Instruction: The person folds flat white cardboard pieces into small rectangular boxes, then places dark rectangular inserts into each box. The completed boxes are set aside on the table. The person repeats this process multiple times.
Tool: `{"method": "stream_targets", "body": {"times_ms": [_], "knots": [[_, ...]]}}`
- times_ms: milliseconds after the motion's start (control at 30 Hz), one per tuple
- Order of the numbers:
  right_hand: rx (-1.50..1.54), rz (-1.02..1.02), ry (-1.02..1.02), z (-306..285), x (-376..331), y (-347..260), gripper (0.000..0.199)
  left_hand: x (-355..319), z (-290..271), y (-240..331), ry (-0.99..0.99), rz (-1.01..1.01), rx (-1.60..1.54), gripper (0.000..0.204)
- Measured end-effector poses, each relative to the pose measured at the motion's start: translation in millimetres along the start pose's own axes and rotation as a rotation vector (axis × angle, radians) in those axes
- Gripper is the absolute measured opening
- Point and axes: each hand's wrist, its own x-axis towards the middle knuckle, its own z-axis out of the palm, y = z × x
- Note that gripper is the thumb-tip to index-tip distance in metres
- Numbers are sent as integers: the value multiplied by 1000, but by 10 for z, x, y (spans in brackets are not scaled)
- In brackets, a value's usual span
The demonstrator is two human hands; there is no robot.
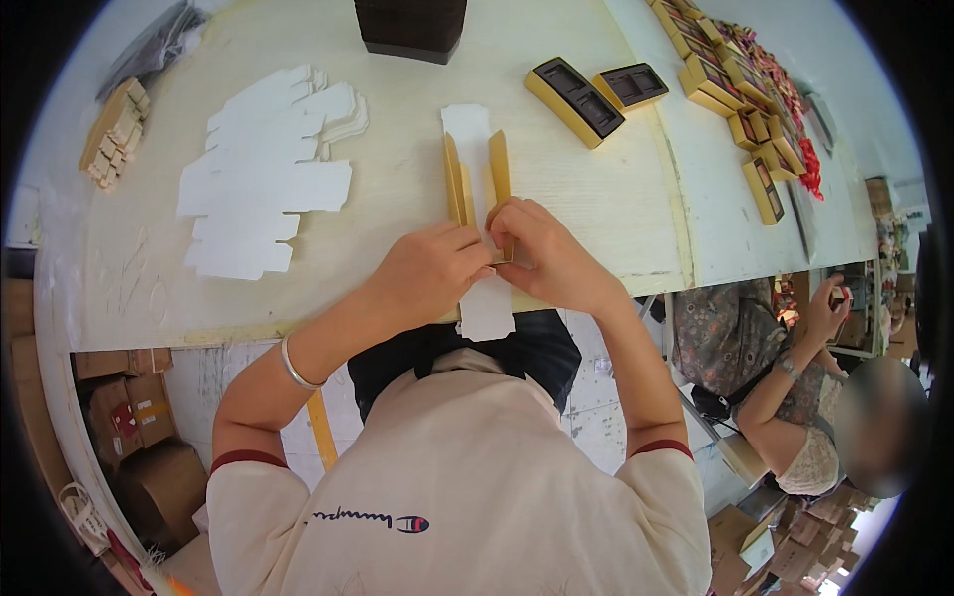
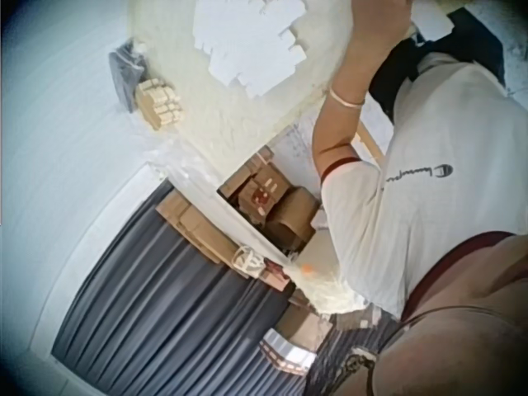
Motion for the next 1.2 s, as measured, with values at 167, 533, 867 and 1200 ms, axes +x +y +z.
{"method": "stream_targets", "body": {"times_ms": [167,533,867,1200], "knots": [[32,1,-71,-62,-39,-22,28,-89,71,-25,54,-64,-87,6],[-95,-125,173,89,-158,33,27,-93,137,98,150,-36,304,20],[110,23,108,134,-56,-32,27,-74,21,-70,179,-51,-29,18],[-520,-288,83,403,-614,-269,45,-311,-68,116,145,-150,-163,9]]}}
